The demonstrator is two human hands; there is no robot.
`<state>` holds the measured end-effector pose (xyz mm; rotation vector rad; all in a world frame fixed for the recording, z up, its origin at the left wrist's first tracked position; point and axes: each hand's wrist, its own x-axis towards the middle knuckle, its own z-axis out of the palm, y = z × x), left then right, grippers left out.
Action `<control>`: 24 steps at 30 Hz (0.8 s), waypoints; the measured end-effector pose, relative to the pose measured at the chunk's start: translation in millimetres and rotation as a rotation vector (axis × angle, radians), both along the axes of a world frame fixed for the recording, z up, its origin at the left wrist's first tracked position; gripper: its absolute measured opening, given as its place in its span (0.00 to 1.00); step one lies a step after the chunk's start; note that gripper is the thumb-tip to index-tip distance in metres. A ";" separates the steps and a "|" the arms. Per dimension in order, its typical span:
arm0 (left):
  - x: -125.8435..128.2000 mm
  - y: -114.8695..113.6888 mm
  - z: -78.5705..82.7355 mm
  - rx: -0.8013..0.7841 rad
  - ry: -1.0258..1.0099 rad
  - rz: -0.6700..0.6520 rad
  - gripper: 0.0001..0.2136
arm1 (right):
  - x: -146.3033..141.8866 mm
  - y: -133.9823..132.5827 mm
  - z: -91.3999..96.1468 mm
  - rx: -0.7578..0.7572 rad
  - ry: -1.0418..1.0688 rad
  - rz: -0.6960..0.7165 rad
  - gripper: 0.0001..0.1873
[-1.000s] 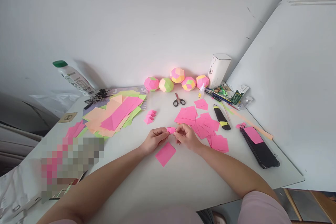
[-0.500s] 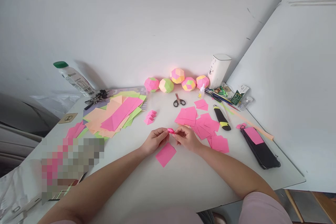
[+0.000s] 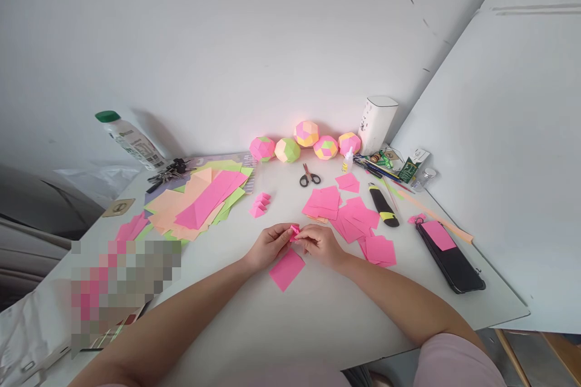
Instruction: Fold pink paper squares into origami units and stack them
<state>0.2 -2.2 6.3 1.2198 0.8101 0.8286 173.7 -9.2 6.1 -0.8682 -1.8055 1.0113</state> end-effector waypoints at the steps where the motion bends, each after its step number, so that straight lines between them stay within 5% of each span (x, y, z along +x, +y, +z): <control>1: -0.2 -0.5 0.5 0.003 0.007 -0.006 0.20 | 0.0 0.0 -0.2 0.001 -0.001 0.001 0.08; 18: -3.5 -3.7 -4.0 0.050 0.130 0.006 0.23 | -2.3 -1.0 3.0 0.097 -0.050 -0.051 0.10; 24: -4.8 -5.2 4.5 0.206 0.178 -0.053 0.18 | -0.8 -1.3 3.0 -0.070 0.016 -0.033 0.08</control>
